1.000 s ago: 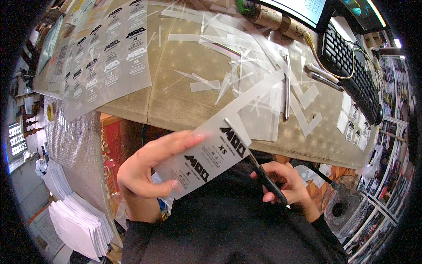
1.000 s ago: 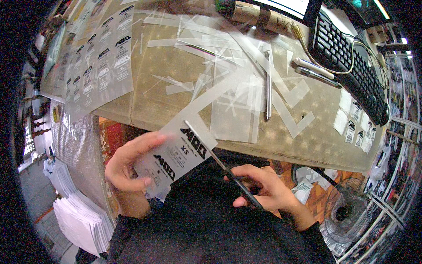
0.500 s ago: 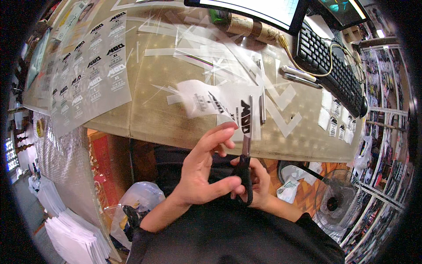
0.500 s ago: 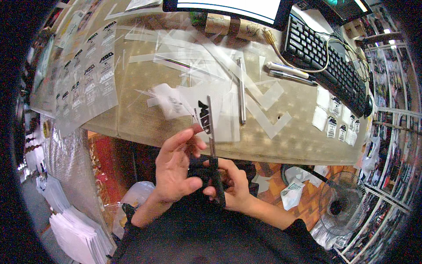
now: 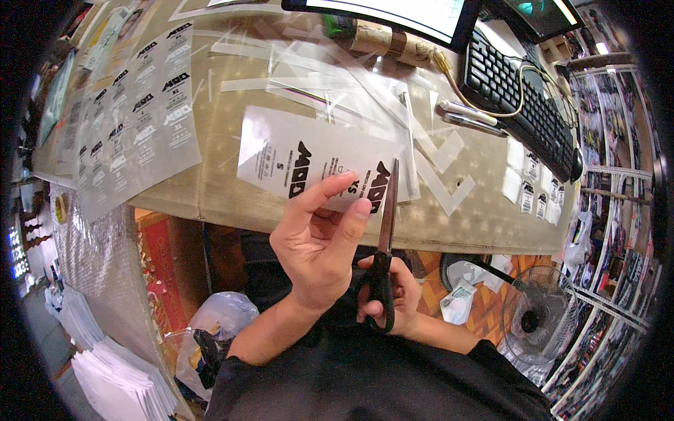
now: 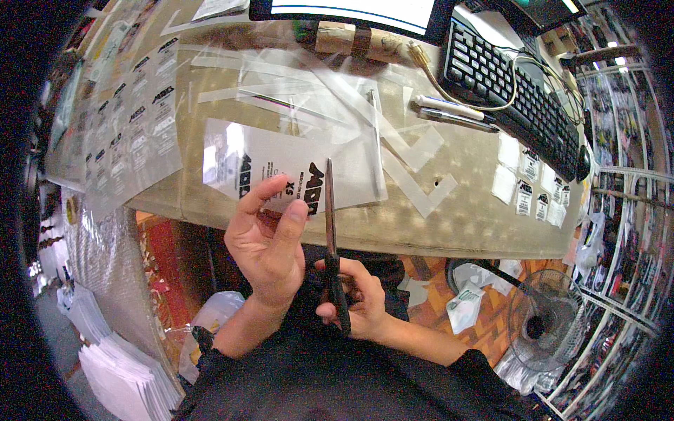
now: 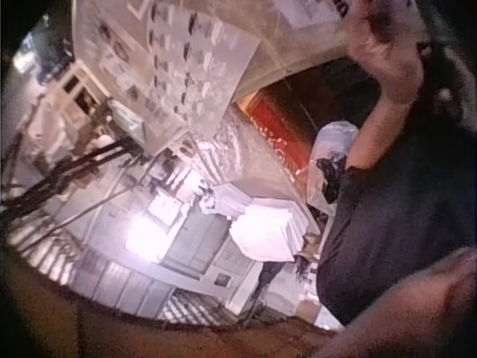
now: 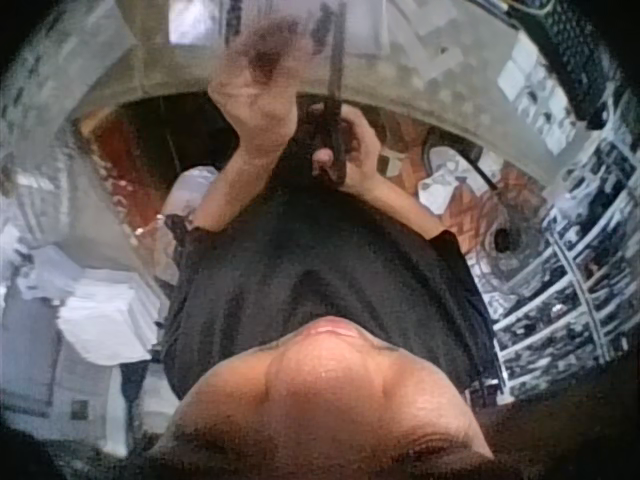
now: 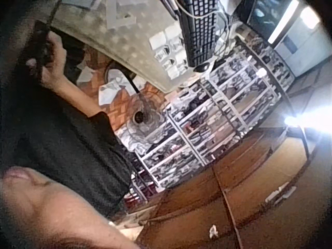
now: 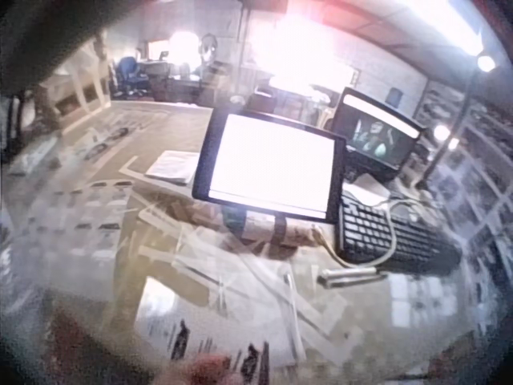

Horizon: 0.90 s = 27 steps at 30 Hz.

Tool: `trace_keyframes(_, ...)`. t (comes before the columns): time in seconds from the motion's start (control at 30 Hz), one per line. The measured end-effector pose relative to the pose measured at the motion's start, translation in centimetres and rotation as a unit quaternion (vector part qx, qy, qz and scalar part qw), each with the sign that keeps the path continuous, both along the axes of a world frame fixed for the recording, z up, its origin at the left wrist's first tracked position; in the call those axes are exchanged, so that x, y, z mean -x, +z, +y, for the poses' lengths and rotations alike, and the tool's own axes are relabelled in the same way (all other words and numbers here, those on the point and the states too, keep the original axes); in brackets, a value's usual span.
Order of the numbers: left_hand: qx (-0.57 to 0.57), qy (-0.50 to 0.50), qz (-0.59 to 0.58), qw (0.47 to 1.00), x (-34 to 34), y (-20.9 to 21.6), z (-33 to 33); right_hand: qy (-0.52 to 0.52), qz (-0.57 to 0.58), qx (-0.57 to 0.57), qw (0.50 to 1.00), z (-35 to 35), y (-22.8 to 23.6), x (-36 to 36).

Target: The person uses scissors to cut individual plastic pouches from a larger sheet. They repeatedly pick up the sheet, cut along perforations, and place the separated pouches on the table. The task continues throughout the clip with consistent cutting and placement actions.

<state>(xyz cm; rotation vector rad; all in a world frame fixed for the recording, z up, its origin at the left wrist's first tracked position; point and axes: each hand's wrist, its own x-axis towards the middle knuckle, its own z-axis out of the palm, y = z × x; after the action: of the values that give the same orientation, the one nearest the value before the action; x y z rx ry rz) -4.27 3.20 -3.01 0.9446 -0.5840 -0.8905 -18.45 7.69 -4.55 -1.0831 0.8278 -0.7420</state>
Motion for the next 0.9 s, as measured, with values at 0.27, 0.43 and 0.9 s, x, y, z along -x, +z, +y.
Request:
trace_keyframes(0.27,-0.056,-0.114,-0.155,0.980,-5.2,2.0,-0.9,0.071,-0.069,-0.096,0.990,-2.1,1.0,1.4)
trace_keyframes(0.43,-0.081,-0.108,-0.169,0.976,-5.3,3.2,-1.5,0.093,-0.069,-0.068,0.991,-2.6,1.7,1.5)
trace_keyframes(0.9,-0.133,-0.172,-0.289,0.932,-6.1,3.7,-1.2,0.081,-0.023,-0.029,0.996,-2.9,1.8,0.9)
